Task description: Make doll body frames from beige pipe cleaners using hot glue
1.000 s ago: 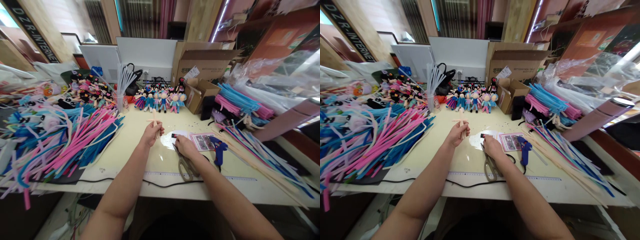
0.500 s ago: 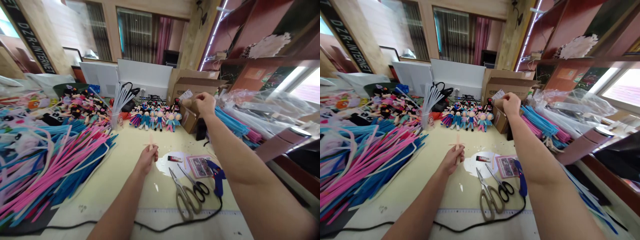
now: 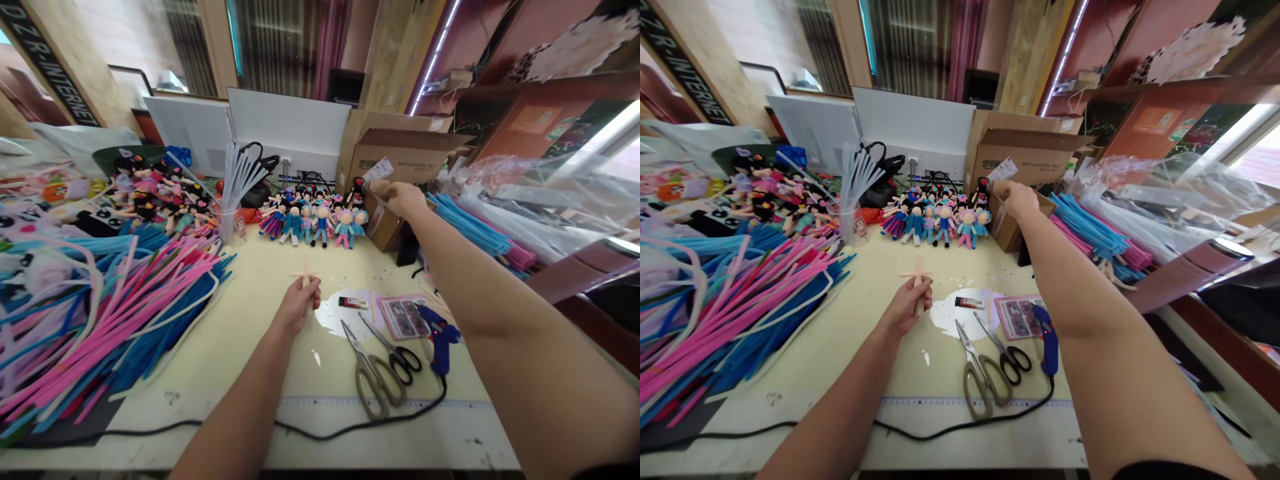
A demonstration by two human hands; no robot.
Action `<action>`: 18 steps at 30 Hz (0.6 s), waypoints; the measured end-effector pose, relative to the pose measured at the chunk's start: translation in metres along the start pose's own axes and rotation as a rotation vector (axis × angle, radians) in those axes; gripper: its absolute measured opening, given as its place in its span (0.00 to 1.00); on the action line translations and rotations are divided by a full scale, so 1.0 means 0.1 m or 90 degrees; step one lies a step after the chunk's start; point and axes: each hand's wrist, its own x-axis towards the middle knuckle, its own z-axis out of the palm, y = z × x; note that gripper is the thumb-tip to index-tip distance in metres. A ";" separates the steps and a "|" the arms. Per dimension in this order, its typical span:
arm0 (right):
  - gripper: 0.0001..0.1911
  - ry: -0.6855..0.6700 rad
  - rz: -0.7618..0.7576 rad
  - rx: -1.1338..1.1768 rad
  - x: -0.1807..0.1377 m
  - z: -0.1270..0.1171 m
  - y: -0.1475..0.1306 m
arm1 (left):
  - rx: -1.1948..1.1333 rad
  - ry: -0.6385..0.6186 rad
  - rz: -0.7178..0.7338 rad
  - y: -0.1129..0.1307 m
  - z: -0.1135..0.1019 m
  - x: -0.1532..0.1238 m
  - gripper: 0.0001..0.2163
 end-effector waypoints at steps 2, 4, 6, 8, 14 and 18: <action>0.14 -0.149 -0.032 0.006 -0.19 0.13 -0.20 | -0.001 0.000 0.001 0.01 0.01 -0.01 0.16; 0.08 -0.328 -0.036 0.016 -0.42 0.33 -0.37 | -0.002 -0.002 0.002 0.01 0.01 -0.02 0.16; 0.06 -0.443 -0.033 0.021 -0.63 0.57 -0.47 | -0.003 -0.003 0.000 0.01 0.02 -0.02 0.16; 0.05 -0.502 -0.029 0.021 -0.79 0.77 -0.51 | -0.004 -0.003 -0.001 0.01 0.02 -0.02 0.16; 0.05 -0.529 -0.035 -0.008 -1.03 1.09 -0.56 | -0.011 -0.008 -0.004 0.01 0.03 -0.02 0.16; 0.05 -0.478 -0.066 0.010 -1.00 1.01 -0.63 | -0.014 -0.001 -0.011 0.01 0.01 -0.01 0.16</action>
